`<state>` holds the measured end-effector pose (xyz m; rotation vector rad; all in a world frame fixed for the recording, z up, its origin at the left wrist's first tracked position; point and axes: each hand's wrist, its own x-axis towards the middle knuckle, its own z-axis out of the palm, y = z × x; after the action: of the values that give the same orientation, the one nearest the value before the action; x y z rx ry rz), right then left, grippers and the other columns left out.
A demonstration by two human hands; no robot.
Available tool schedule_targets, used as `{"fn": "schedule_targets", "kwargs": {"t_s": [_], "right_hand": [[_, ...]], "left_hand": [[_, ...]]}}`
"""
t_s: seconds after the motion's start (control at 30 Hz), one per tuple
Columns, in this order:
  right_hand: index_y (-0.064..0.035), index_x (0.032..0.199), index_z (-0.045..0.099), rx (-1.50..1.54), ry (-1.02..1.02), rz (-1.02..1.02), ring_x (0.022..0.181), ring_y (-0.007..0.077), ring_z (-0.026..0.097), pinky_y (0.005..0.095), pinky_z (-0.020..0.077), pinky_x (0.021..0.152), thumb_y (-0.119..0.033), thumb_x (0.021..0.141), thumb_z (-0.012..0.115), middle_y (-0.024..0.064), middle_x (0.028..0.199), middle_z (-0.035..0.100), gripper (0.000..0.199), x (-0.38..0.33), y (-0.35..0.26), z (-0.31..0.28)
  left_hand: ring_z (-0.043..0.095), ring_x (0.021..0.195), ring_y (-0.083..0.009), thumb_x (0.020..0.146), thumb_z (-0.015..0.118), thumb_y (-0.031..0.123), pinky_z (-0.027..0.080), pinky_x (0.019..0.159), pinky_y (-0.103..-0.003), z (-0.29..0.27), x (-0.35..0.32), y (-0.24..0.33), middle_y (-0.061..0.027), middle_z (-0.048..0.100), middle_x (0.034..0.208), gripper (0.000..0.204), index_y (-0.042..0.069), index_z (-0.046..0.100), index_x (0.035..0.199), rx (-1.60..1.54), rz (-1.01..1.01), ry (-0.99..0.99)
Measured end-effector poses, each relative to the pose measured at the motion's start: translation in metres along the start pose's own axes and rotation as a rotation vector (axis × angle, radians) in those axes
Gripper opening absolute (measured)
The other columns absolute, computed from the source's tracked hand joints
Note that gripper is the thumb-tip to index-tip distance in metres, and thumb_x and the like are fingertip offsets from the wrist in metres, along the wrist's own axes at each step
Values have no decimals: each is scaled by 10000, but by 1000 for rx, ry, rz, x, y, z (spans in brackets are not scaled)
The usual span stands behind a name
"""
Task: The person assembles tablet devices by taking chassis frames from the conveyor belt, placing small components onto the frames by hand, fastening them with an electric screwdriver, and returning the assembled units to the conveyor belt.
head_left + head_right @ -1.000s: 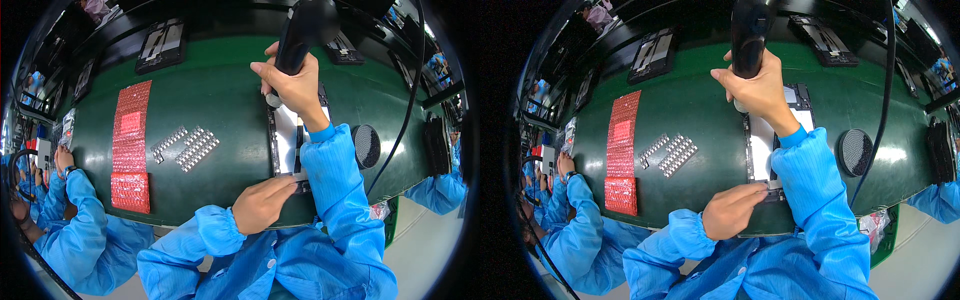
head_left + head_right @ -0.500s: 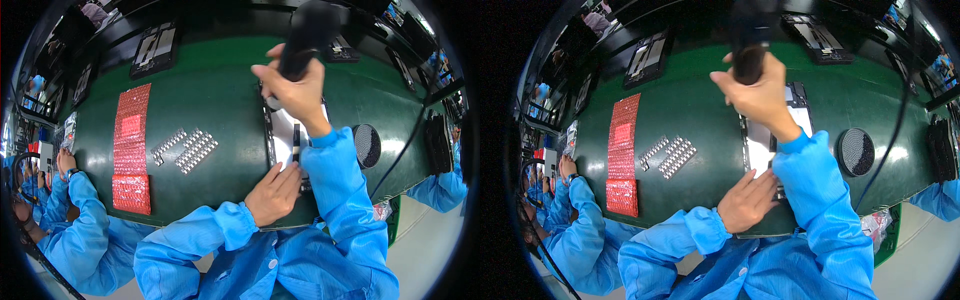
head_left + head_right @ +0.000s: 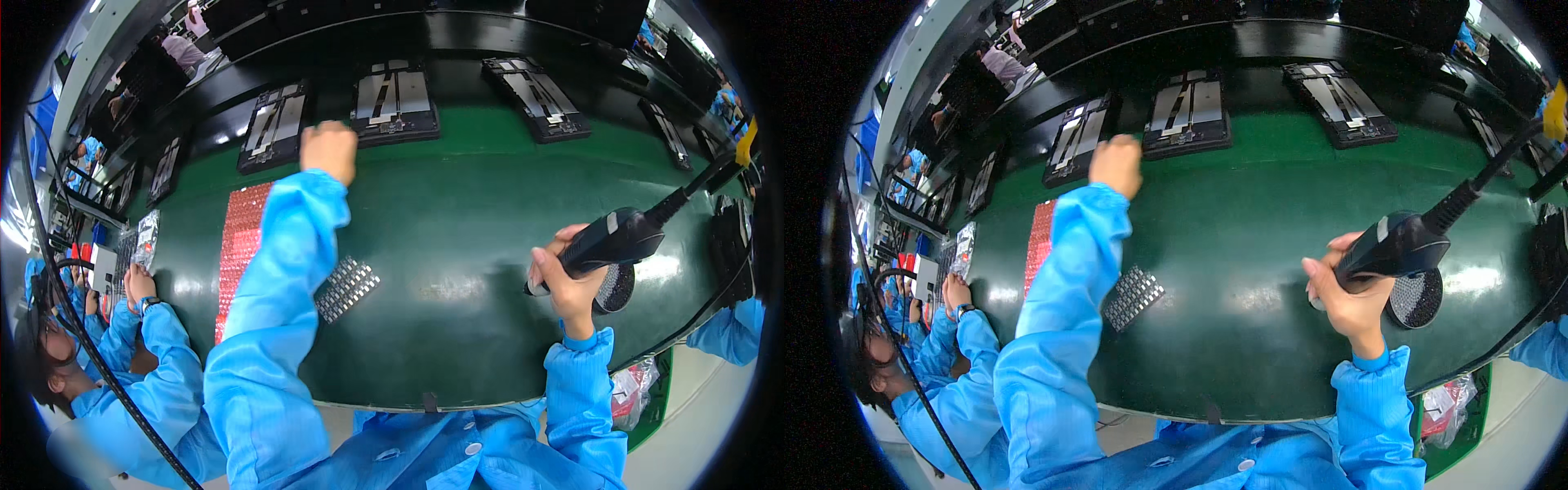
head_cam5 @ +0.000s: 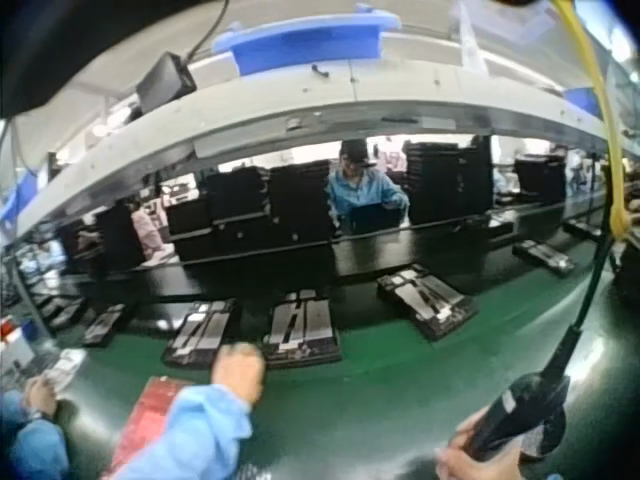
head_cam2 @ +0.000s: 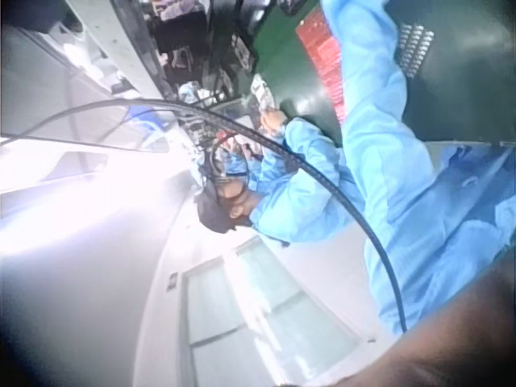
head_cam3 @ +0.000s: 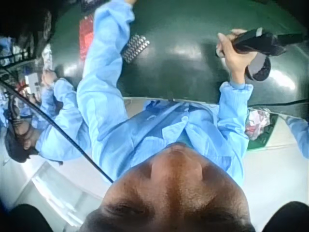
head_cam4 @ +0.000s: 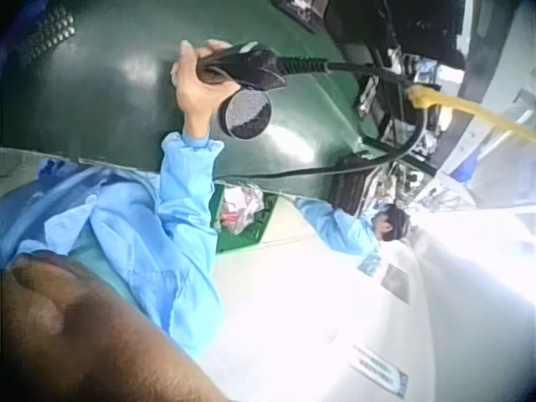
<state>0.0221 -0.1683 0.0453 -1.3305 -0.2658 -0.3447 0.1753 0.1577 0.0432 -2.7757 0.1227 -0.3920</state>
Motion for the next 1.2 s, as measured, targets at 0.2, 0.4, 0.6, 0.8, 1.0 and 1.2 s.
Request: {"fn": "schedule_targets", "kwargs": {"t_s": [0.2,0.4,0.6,0.8,1.0,1.2], "right_hand": [[6,986,444,-84,-49,144,464,115,542,242,437,437,102,747,661,47,556,545,337,3,-2,7],[12,999,467,-52,-70,133,487,88,535,223,411,446,89,746,681,24,585,552,340,5,8,3],[2,895,587,-131,32,213,500,23,436,205,352,470,-82,705,763,-47,553,495,272,8,6,-3],[-20,894,551,-149,-52,82,516,20,446,200,343,458,-58,721,746,-43,567,493,263,16,-6,-7],[-1,869,542,-36,182,-92,457,86,546,231,427,415,-4,731,737,19,585,580,238,31,-54,-51],[16,905,530,-128,271,-249,453,120,546,248,437,425,34,746,711,44,596,574,242,50,-57,-119]], "left_hand": [[523,1126,-261,798,568,87,347,997,-534,77,-7,-140,-104,563,1160,298,56,612,1091,290,-158,-175],[569,1046,-333,676,599,64,455,873,-453,81,-14,-184,-154,570,1106,451,23,541,1121,22,-93,3],[641,703,-350,597,628,185,515,683,-447,-18,-12,-154,-146,670,794,329,161,687,920,-35,-288,523],[652,664,-325,650,615,27,510,639,-393,-122,-94,-119,-164,664,753,269,69,661,912,-268,-129,772],[650,805,-298,596,710,52,495,699,-361,-160,-130,27,-153,671,902,380,-11,632,962,-458,429,722],[576,1058,-311,586,788,217,373,896,-481,-156,-196,130,-143,603,1162,611,0,575,1116,-548,600,263]]}}
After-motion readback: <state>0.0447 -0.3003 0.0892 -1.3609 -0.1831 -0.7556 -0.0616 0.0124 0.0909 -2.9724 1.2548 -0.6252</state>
